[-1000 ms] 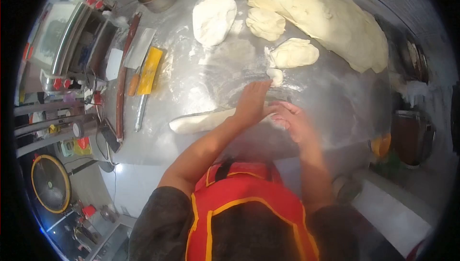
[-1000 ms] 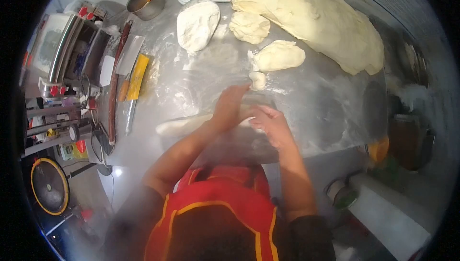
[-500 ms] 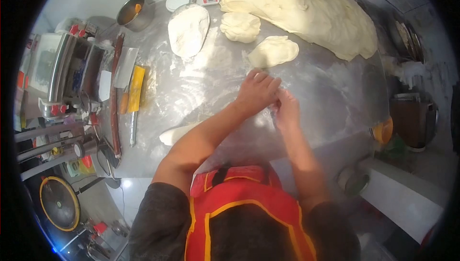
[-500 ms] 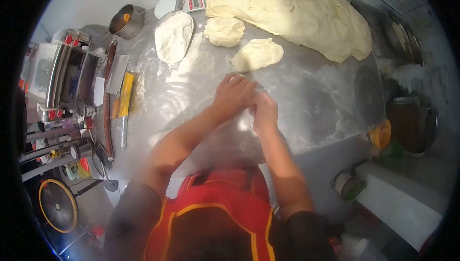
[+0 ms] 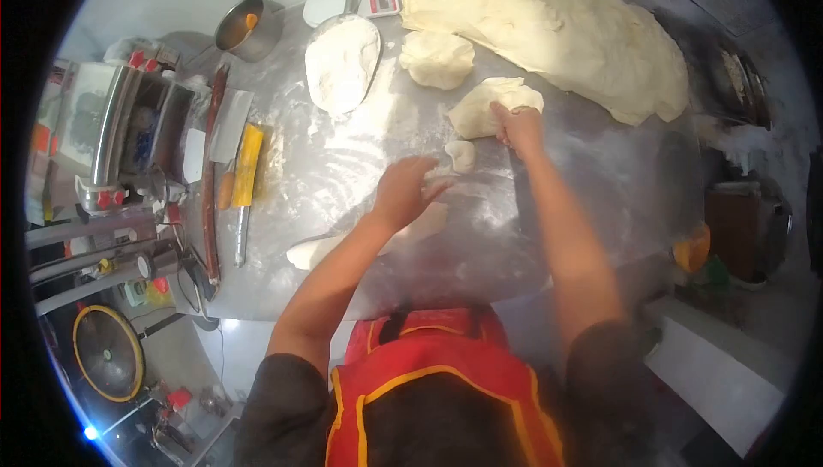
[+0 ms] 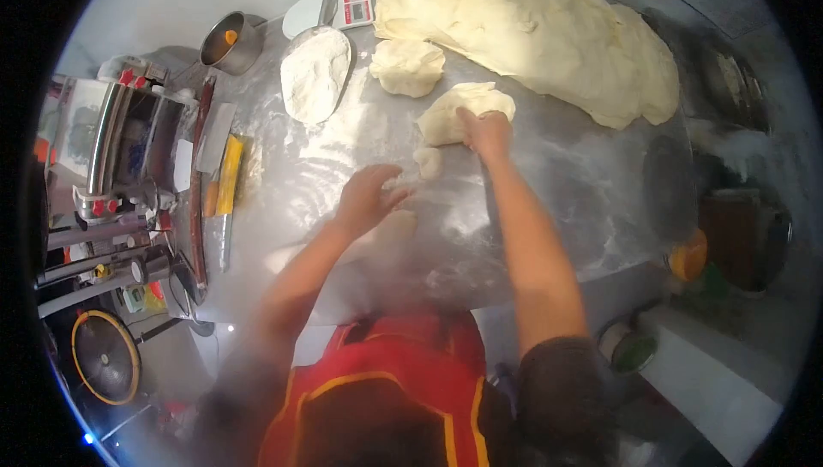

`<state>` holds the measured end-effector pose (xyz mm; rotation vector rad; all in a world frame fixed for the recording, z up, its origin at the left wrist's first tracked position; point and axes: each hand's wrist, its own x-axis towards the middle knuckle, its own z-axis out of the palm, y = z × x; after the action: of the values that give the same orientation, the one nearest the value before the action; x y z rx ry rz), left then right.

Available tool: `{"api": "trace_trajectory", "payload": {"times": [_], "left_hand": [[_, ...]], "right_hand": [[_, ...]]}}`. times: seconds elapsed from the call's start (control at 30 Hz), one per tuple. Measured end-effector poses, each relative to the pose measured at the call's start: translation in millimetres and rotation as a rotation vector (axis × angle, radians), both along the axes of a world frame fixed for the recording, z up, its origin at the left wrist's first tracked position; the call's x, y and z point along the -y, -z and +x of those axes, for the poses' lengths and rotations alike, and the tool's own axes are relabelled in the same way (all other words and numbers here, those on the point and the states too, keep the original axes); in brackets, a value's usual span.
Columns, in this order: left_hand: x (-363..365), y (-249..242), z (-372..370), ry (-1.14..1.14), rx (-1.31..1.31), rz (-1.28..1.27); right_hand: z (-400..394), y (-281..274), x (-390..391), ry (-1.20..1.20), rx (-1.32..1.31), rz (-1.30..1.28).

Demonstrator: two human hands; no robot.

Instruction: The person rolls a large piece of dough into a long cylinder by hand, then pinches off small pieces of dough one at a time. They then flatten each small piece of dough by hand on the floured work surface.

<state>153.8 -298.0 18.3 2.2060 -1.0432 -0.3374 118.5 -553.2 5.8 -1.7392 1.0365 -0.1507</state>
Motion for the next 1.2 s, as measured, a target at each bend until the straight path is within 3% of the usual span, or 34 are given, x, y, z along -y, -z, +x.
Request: {"api": "trace_trajectory", "payload": {"times": [0.17, 0.23, 0.27, 0.33, 0.4, 0.43, 0.53, 0.57, 0.73, 0.97, 1.2], "left_hand": [[-43.4, 6.8, -37.8, 0.101, 0.016, 0.305], [-37.9, 10.7, -53.0, 0.100, 0.053, 0.409], [-38.1, 19.8, -55.8, 0.076, 0.071, 0.392], [-38.4, 39.8, -60.5, 0.026, 0.100, 0.355], [-43.5, 36.0, -56.8, 0.059, 0.021, 0.254], [-47.8, 34.8, -54.6, 0.079, -0.017, 0.207], [-59.4, 34.2, -47.4, 0.164, -0.009, -0.079], [-59.9, 33.1, -47.7, 0.157, -0.048, -0.043], [-52.8, 27.4, -53.7, 0.097, -0.155, 0.138], [-48.8, 57.6, -64.3, 0.004, -0.021, 0.037], [-42.0, 17.5, -64.3, 0.035, -0.003, 0.179]], "right_hand": [[14.4, 20.8, 2.3, 0.014, -0.059, -0.081], [-2.0, 21.0, -8.2, 0.043, 0.040, 0.098], [-13.8, 20.8, -15.9, 0.056, 0.089, 0.185], [-48.0, 23.4, -37.9, -0.157, -0.002, -0.061], [-83.3, 8.2, -93.0, -0.326, 0.093, -0.125], [-91.5, -9.3, -112.4, -0.412, -0.034, 0.121], [-100.1, -13.1, -143.2, -0.508, 0.055, 0.261], [-100.2, -14.4, -147.7, -0.540, 0.061, 0.293], [-104.4, -4.5, -162.8, -0.471, 0.074, 0.312], [-105.1, -9.0, -176.1, -0.438, 0.005, 0.017], [-106.0, -7.3, -175.0, -0.285, -0.077, 0.232]]}}
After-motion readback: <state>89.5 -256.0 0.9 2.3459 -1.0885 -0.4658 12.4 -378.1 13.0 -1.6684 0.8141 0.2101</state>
